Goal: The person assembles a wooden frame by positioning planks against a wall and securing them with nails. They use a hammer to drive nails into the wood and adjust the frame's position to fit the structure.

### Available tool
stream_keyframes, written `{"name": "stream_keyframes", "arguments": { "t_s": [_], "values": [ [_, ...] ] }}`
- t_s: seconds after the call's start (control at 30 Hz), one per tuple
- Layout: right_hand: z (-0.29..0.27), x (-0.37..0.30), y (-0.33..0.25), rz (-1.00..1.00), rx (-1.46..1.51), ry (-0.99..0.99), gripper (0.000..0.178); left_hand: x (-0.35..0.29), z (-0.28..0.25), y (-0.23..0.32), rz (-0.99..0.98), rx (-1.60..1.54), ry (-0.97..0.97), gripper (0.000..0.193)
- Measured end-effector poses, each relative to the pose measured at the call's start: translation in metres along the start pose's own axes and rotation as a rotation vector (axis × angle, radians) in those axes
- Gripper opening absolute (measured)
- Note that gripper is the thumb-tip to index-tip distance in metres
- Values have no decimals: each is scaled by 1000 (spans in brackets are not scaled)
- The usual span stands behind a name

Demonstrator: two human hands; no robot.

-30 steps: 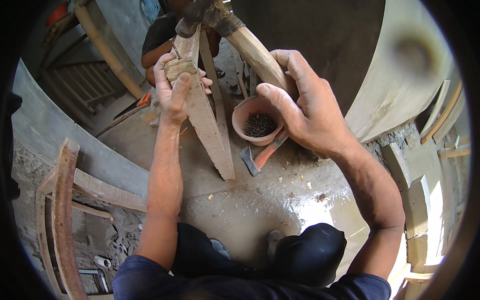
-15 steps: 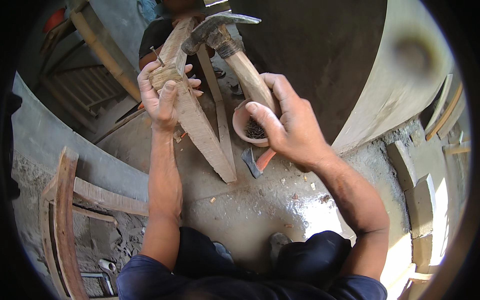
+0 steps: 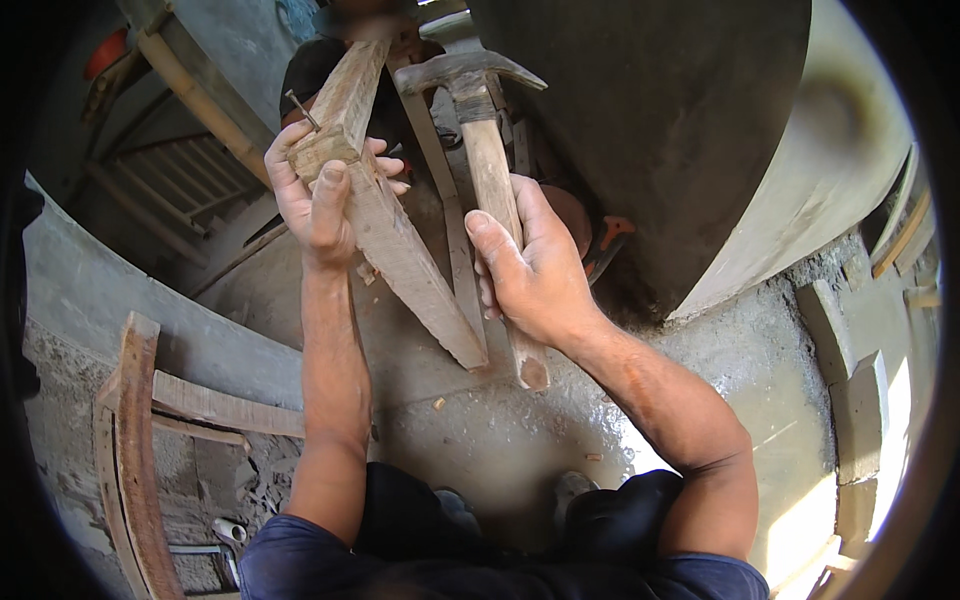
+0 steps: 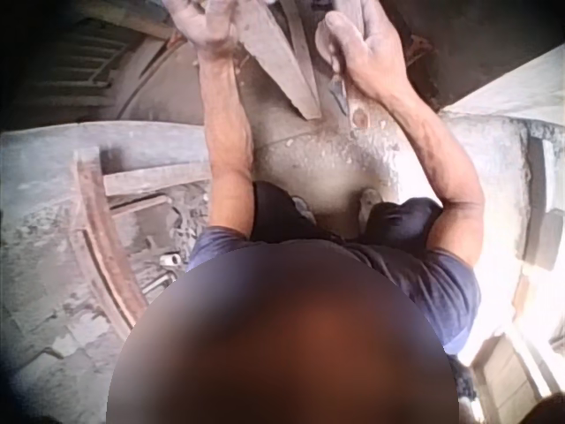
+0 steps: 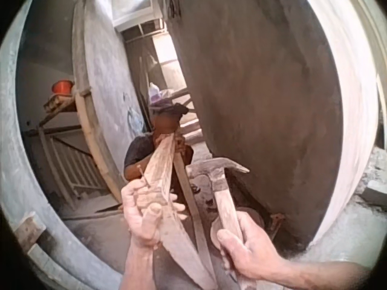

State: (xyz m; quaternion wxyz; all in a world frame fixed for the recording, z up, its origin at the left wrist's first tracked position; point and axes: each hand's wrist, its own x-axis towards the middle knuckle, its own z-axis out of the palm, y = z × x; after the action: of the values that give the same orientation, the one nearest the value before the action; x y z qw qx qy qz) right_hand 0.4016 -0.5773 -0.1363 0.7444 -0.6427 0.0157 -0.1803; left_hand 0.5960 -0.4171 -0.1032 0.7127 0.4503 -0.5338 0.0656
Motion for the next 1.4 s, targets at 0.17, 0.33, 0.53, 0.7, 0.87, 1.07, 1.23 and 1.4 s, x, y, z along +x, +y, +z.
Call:
{"name": "stream_keyframes", "arguments": {
  "t_s": [0.17,0.33,0.53,0.7,0.87,1.07,1.23,1.4],
  "values": [
    [-2,-1,0,27,-66,-96,45,3,2,-4,-19,-13,19,52],
    [-3,1,-3,35,-64,-91,45,4,5,-6,-30,-27,14,52],
    [-6,1,-7,50,-91,-74,42,2,6,-2,-9,-16,22,52],
    [-7,0,-9,49,-77,-85,43,1,5,0,-7,-28,13,53],
    [-10,-2,-12,46,-166,-142,44,-1,4,1,-10,-12,13,53],
    [-3,-2,-10,-84,-199,-141,39,-5,2,3,-3,21,-5,52],
    [-3,-7,-19,53,-224,-167,42,-4,-1,5,-24,11,1,56],
    [1,-11,-37,98,-301,-135,33,-3,-1,5,-105,-102,13,83]
  ]
}}
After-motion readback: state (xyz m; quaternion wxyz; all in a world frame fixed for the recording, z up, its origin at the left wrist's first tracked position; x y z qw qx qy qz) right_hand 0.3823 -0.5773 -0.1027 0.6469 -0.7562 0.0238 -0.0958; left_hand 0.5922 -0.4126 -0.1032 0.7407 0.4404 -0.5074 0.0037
